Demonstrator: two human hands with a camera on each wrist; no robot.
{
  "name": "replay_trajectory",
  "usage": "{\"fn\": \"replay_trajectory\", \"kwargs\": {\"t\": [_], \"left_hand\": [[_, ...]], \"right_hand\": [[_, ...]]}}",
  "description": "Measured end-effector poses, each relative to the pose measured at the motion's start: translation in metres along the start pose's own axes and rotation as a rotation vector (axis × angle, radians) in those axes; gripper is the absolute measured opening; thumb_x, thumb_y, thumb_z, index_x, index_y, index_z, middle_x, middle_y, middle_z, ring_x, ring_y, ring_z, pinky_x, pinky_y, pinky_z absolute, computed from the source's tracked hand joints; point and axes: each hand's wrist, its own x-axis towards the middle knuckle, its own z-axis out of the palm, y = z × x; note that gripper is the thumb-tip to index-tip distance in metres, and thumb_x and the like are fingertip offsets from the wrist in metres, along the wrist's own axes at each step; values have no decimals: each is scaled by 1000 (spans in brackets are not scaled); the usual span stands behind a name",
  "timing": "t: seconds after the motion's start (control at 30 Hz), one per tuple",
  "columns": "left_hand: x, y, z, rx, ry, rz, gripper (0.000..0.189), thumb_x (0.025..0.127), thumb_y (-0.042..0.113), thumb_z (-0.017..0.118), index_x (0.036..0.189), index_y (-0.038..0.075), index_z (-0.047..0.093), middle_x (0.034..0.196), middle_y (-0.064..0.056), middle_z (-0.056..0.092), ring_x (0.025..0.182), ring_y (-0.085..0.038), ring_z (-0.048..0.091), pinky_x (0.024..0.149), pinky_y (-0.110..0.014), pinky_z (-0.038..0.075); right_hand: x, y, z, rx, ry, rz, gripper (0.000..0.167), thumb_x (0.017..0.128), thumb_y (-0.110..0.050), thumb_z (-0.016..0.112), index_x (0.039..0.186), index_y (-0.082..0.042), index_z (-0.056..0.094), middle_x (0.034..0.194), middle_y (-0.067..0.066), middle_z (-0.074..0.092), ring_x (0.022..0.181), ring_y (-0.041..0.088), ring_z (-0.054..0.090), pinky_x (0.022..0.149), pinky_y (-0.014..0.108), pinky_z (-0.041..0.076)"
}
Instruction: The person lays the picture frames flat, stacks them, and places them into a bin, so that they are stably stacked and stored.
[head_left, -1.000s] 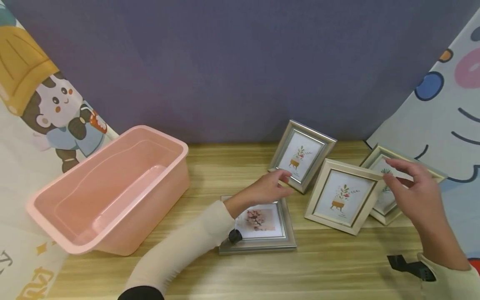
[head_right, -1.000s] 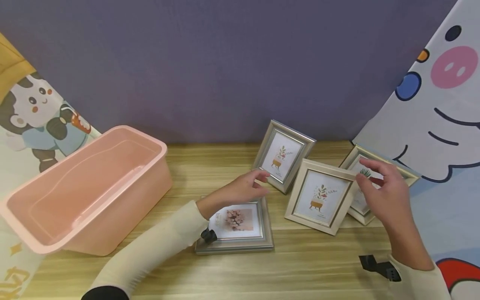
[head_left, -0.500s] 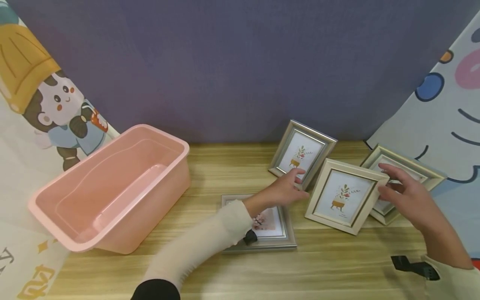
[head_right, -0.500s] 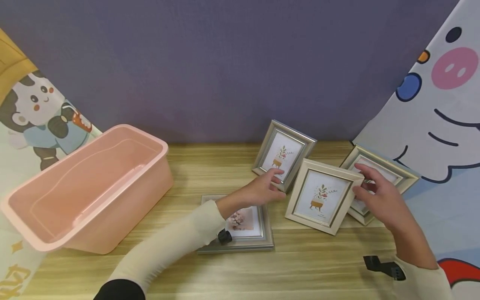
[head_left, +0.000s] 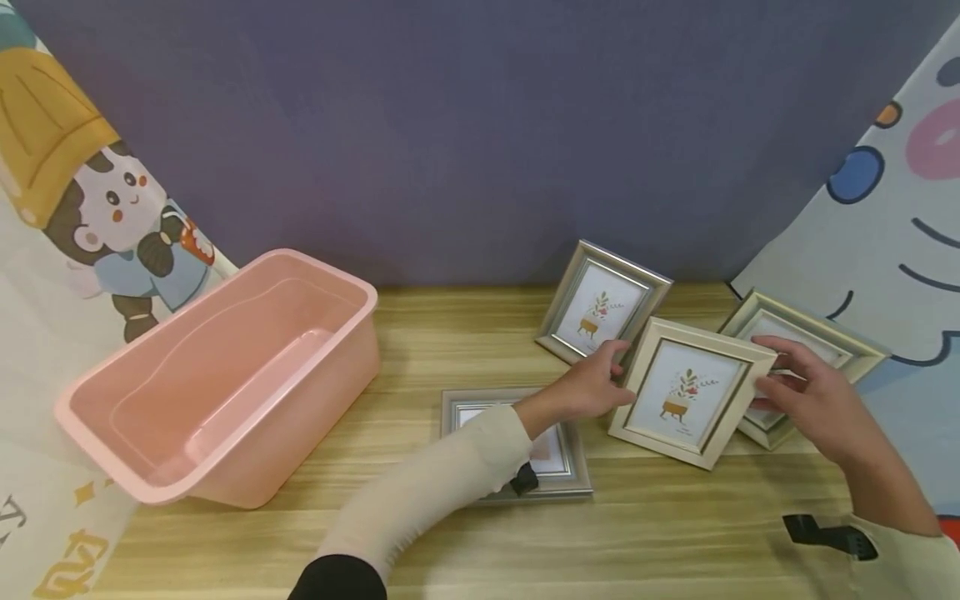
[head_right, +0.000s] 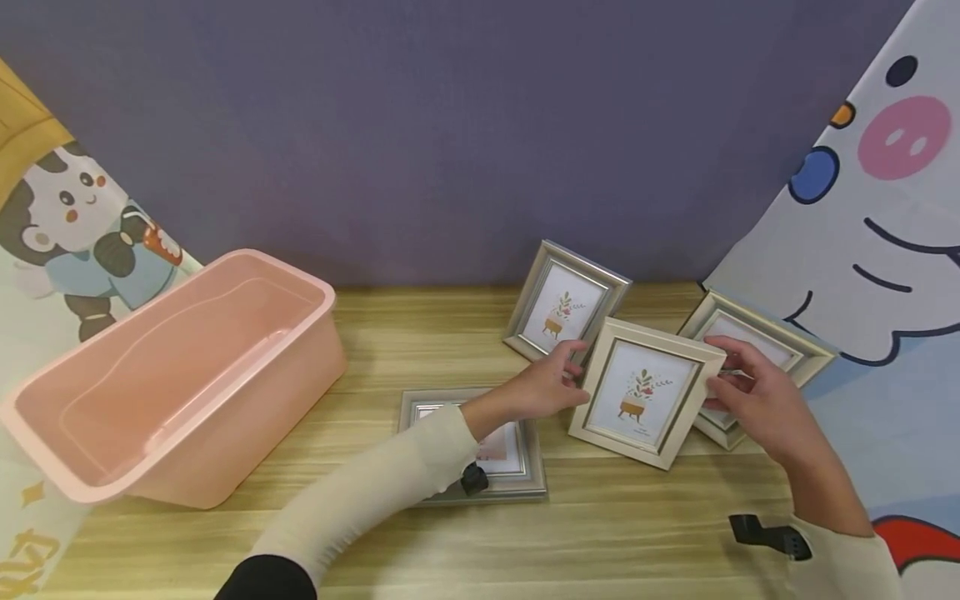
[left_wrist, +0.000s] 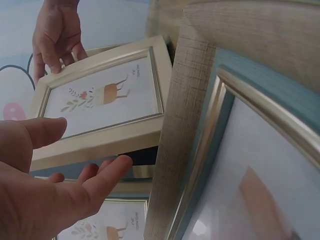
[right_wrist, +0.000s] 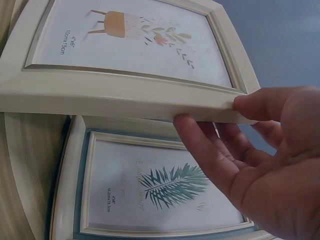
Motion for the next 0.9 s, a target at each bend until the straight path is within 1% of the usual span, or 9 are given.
{"fn": "replay_trajectory", "kwargs": {"t": [0.13, 0.3, 0.47, 0.67, 0.8, 0.9], "left_hand": [[3, 2, 2, 10, 14, 4, 80, 87, 14, 77, 155, 24, 36, 131, -7, 65, 102, -11, 65, 91, -24, 53], [6, 4, 6, 21, 40, -6, 75, 88, 10, 75, 152, 25, 40, 125, -5, 67, 105, -14, 64, 87, -25, 53], [9, 3, 10, -4, 81, -19, 66, 89, 7, 72, 147, 27, 46, 120, -3, 69, 104, -14, 64, 81, -23, 52], [11, 0, 11, -38, 104, -30, 58, 91, 5, 70, 141, 27, 50, 117, -3, 69, 100, -14, 64, 77, -22, 51], [12, -1, 13, -41, 112, -16, 56, 91, 5, 69, 140, 25, 52, 114, -3, 69, 96, -12, 63, 74, -21, 51], [12, -3, 13, -30, 112, 7, 55, 91, 5, 69, 140, 24, 52, 114, -3, 69, 94, -11, 63, 73, -20, 51]], "right_hand": [[0, 0, 1, -36, 9, 6, 59, 98, 10, 55, 151, -14, 44, 102, -6, 58, 90, -3, 68, 68, 26, 62], [-1, -2, 1, -59, 19, 16, 59, 99, 9, 55, 152, -14, 44, 101, -6, 57, 90, -5, 67, 68, 25, 62], [-2, -2, 2, -60, 25, 24, 58, 100, 7, 55, 152, -15, 43, 102, -7, 57, 91, -5, 67, 69, 25, 62], [-3, -1, 2, -66, 30, 28, 58, 100, 6, 55, 153, -15, 43, 103, -9, 58, 90, -5, 67, 69, 25, 62], [-3, -1, 3, -80, 35, 30, 58, 100, 6, 55, 153, -15, 42, 103, -9, 57, 90, -6, 67, 69, 24, 62], [-3, -3, 3, -102, 45, 36, 58, 100, 5, 56, 153, -16, 43, 102, -8, 56, 89, -6, 66, 67, 24, 62]]}}
